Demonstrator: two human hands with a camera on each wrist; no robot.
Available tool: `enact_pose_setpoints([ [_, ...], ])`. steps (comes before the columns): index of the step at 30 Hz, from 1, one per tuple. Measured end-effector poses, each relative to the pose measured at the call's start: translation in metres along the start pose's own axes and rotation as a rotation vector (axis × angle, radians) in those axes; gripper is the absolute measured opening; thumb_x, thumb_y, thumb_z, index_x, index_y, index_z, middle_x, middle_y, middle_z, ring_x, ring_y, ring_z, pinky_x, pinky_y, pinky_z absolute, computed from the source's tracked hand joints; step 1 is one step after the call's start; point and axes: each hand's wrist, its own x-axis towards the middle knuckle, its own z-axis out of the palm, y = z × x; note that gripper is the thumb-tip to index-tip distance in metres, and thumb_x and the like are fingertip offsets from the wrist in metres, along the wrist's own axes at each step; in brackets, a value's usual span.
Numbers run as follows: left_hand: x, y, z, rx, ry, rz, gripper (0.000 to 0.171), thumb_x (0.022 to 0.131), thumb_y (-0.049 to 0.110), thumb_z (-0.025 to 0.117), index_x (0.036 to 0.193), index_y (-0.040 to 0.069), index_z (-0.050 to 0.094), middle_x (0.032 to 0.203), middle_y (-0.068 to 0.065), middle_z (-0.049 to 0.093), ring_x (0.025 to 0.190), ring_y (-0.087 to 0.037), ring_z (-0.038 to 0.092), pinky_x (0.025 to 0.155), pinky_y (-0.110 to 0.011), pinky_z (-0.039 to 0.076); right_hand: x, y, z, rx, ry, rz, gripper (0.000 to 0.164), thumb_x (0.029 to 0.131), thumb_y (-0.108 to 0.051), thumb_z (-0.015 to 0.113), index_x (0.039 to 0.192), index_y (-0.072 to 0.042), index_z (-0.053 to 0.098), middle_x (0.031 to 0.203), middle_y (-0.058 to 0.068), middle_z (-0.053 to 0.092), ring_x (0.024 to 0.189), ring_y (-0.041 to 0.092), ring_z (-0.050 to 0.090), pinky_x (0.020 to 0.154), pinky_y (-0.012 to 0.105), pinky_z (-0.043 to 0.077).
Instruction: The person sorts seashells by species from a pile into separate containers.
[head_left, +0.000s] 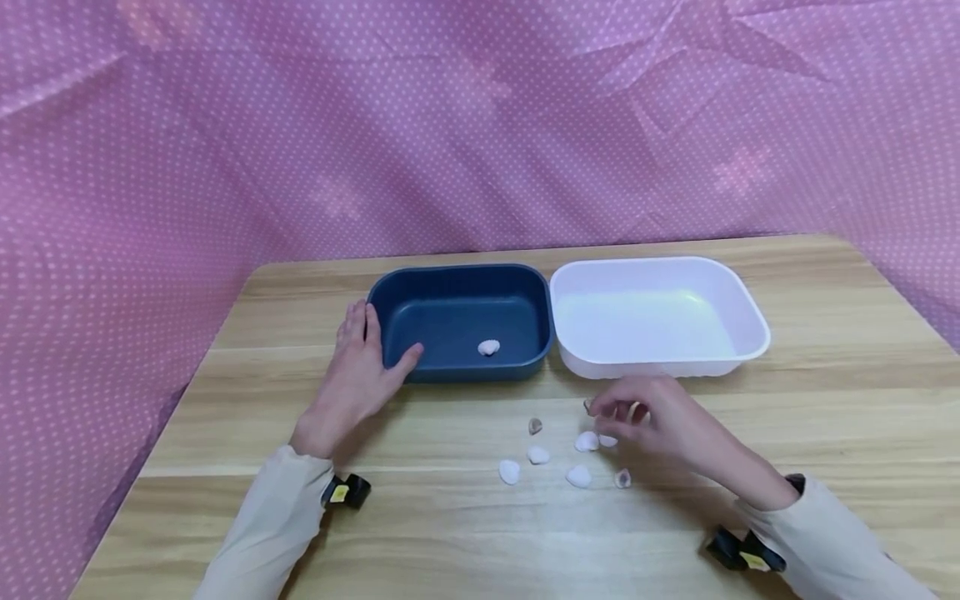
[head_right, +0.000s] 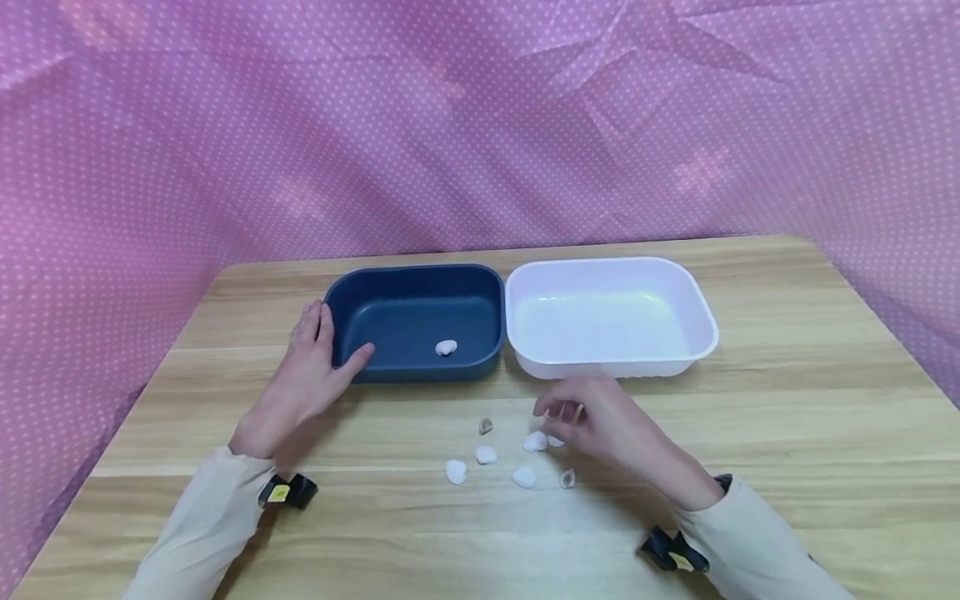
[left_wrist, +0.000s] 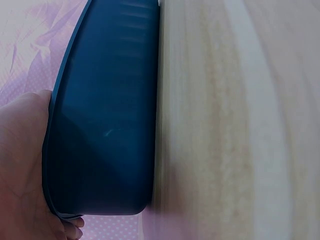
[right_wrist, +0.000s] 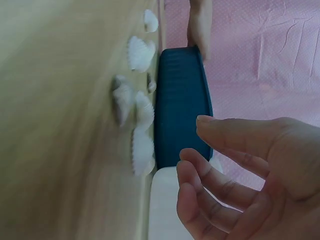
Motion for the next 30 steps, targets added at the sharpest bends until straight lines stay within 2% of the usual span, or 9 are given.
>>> enact_pose_setpoints([
  [2, 0.0, 0.0, 0.0, -0.004, 0.0, 0.0, 0.102, 0.092, 0.069, 0.036, 0.15, -0.01, 0.004, 0.158, -0.028, -0.001, 0.146, -0.037, -0.004, 0.117, -0.052, 0.007, -0.005, 0.004, 0.0, 0.002, 0.003, -0.004, 0.019, 0.076, -0.001, 0.078, 0.092, -0.009, 0.073, 0.08, -0.003, 0.069, 0.067, 0.003, 0.058, 0.058, 0.025, 0.053],
  [9, 0.0, -0.001, 0.0, -0.006, -0.006, 0.002, 0.102, 0.092, 0.069, 0.036, 0.15, -0.01, 0.003, 0.158, -0.027, -0.004, 0.146, -0.037, -0.005, 0.117, -0.052, 0.006, -0.016, 0.014, 0.006, -0.018, -0.041, 0.086, 0.023, 0.075, -0.004, 0.079, 0.095, -0.014, 0.073, 0.084, -0.009, 0.067, 0.07, 0.001, 0.055, 0.061, 0.023, 0.052],
  [12, 0.0, 0.0, 0.0, -0.005, -0.005, 0.004, 0.102, 0.093, 0.068, 0.036, 0.149, -0.01, 0.003, 0.158, -0.027, -0.004, 0.146, -0.038, -0.004, 0.117, -0.052, 0.006, -0.018, 0.016, 0.009, -0.017, -0.029, 0.085, 0.027, 0.073, -0.007, 0.082, 0.098, -0.015, 0.073, 0.086, -0.009, 0.066, 0.07, 0.004, 0.055, 0.061, 0.023, 0.051],
  [18, 0.0, 0.0, 0.0, 0.002, -0.006, 0.0, 0.102, 0.093, 0.068, 0.035, 0.15, -0.01, 0.002, 0.158, -0.027, -0.003, 0.146, -0.038, -0.005, 0.117, -0.052, 0.006, -0.014, 0.018, 0.016, -0.007, -0.039, 0.1, 0.03, 0.072, -0.015, 0.084, 0.1, -0.018, 0.074, 0.087, -0.009, 0.06, 0.071, 0.007, 0.05, 0.061, 0.023, 0.046],
  [30, 0.001, 0.0, 0.001, -0.002, -0.003, -0.004, 0.102, 0.092, 0.068, 0.036, 0.15, -0.009, 0.002, 0.158, -0.027, -0.002, 0.146, -0.037, -0.005, 0.117, -0.052, 0.006, -0.007, 0.018, 0.023, -0.003, -0.094, 0.14, 0.024, 0.074, -0.011, 0.083, 0.095, -0.018, 0.074, 0.087, -0.007, 0.056, 0.075, 0.009, 0.049, 0.063, 0.023, 0.045],
])
